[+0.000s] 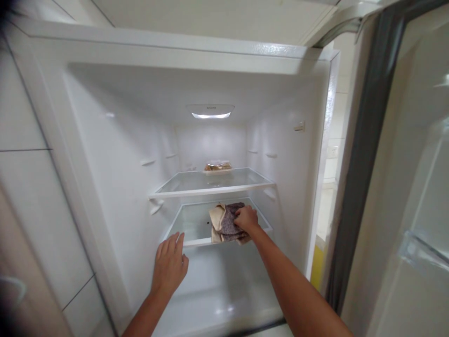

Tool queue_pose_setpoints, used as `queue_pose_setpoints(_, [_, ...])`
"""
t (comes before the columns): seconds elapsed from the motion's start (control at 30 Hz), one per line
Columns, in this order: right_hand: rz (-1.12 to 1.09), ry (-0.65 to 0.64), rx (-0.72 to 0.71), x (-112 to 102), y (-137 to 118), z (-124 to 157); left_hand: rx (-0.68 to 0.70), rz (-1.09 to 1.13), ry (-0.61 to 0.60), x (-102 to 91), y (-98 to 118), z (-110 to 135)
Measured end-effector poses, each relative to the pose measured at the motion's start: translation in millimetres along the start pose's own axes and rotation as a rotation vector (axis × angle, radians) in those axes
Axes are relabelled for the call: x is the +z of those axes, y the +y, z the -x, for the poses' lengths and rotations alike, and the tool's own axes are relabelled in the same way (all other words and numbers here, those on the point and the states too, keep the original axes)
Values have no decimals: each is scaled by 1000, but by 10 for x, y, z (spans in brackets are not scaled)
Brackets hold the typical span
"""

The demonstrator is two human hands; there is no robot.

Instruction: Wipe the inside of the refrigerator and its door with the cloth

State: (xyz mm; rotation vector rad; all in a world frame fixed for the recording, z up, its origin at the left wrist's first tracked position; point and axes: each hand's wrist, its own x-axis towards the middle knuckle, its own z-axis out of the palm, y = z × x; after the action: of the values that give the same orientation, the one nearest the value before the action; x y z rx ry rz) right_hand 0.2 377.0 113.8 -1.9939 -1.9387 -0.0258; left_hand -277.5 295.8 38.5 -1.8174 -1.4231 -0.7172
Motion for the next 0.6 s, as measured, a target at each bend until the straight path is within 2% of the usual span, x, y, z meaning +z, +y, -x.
queue_pose_setpoints(0.2, [176,70,-187,-186,-31,248,0,15,-8,-18,-13,9])
queue_pose_setpoints(0.43, [379,120,-287,-626,488,532,-11,36,-17,-22,-40,35])
queue_pose_setpoints(0.6, [500,191,-345,-885,630,698,2,37,-64,-6,-76,49])
